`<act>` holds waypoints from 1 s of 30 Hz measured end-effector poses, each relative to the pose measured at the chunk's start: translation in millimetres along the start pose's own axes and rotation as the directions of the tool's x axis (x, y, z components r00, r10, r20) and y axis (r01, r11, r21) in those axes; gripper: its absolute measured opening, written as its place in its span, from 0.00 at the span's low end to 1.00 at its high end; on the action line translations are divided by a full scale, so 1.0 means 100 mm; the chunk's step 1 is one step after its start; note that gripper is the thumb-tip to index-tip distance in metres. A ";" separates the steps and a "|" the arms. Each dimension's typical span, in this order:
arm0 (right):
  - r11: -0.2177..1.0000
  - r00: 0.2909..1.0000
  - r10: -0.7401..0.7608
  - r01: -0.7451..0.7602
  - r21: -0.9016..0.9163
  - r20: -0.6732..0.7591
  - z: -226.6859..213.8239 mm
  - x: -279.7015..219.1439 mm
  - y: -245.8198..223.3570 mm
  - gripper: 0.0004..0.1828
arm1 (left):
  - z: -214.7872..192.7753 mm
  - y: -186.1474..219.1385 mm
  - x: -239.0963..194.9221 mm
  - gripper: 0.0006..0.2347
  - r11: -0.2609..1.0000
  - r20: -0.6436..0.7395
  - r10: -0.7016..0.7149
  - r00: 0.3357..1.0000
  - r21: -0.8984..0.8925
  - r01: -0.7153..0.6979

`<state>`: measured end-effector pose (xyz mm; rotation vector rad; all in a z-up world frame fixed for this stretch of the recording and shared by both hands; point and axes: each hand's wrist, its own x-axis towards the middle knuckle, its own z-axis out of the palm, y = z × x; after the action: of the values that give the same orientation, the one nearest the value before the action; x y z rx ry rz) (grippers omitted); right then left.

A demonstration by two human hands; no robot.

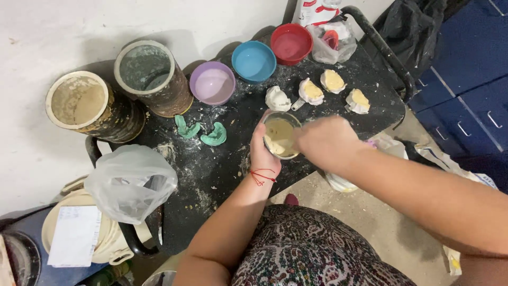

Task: The person scoops a yellow paste from a small container into a larger bowl using a green spatula. They then add a white powder from a separate container and mix the ingredients together in the bowl.

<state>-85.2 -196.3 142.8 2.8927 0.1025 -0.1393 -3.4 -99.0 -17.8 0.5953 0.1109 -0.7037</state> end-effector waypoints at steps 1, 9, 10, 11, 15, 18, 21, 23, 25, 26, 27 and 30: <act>1.000 1.000 0.000 0.000 0.003 0.000 -0.03 0.03 0.07 0.16 | -0.04 -0.07 0.01 0.23 1.000 -0.002 0.000 1.000 0.002 0.000; 0.991 0.995 0.078 -0.084 -0.100 -0.059 0.13 -0.26 0.01 0.12 | -0.09 0.06 0.01 0.23 1.000 -0.069 -0.011 0.998 -0.007 0.011; 0.992 0.995 0.075 -0.081 -0.100 -0.061 0.29 -0.19 -0.02 0.12 | -0.12 0.02 0.04 0.23 1.000 -0.070 -0.008 0.998 -0.008 0.007; 0.991 0.992 0.037 -0.051 -0.121 -0.118 0.44 -0.14 -0.05 0.13 | -0.16 -0.01 0.06 0.24 1.000 -0.035 -0.004 0.999 0.013 0.005; 0.979 0.964 0.045 -0.095 -0.179 -0.264 -0.05 0.03 0.13 0.16 | -0.36 -0.34 0.15 0.22 0.995 -0.084 -0.079 0.993 -0.060 0.074; 0.990 0.989 0.134 -0.136 -0.032 -0.058 -0.01 -0.14 0.19 0.14 | -0.11 0.01 -0.01 0.23 0.999 -0.046 -0.041 0.998 -0.020 0.040; 0.989 0.991 0.127 -0.129 -0.072 -0.032 0.42 -0.22 -0.12 0.12 | -0.21 -0.01 0.06 0.23 1.000 -0.041 0.009 0.999 0.008 -0.009; 0.993 0.992 0.097 -0.102 -0.058 -0.076 0.46 -0.12 -0.03 0.14 | -0.28 -0.17 0.10 0.22 1.000 -0.054 0.008 0.999 0.003 -0.008; 0.996 0.990 0.069 -0.075 -0.044 -0.120 0.40 -0.07 0.12 0.17 | -0.28 -0.25 0.07 0.20 1.000 -0.067 0.007 0.998 -0.001 -0.007; 0.994 0.985 0.075 -0.086 -0.066 -0.158 0.31 -0.06 0.22 0.15 | -0.24 -0.24 0.03 0.21 0.999 -0.061 -0.034 0.998 -0.014 0.034; 0.991 0.978 0.077 -0.096 -0.092 -0.195 0.22 -0.04 0.34 0.13 | -0.19 -0.23 0.01 0.21 0.997 -0.055 -0.073 0.996 -0.030 0.071; 0.977 0.978 0.208 -0.208 -0.053 -0.006 0.14 -0.32 -0.02 0.11 | -0.05 0.10 -0.03 0.21 0.998 -0.031 0.039 0.999 0.055 -0.038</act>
<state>-118.4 -199.8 132.4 2.8279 -0.1930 -0.0960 1.2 -89.0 -16.0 0.6598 0.1102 -0.6614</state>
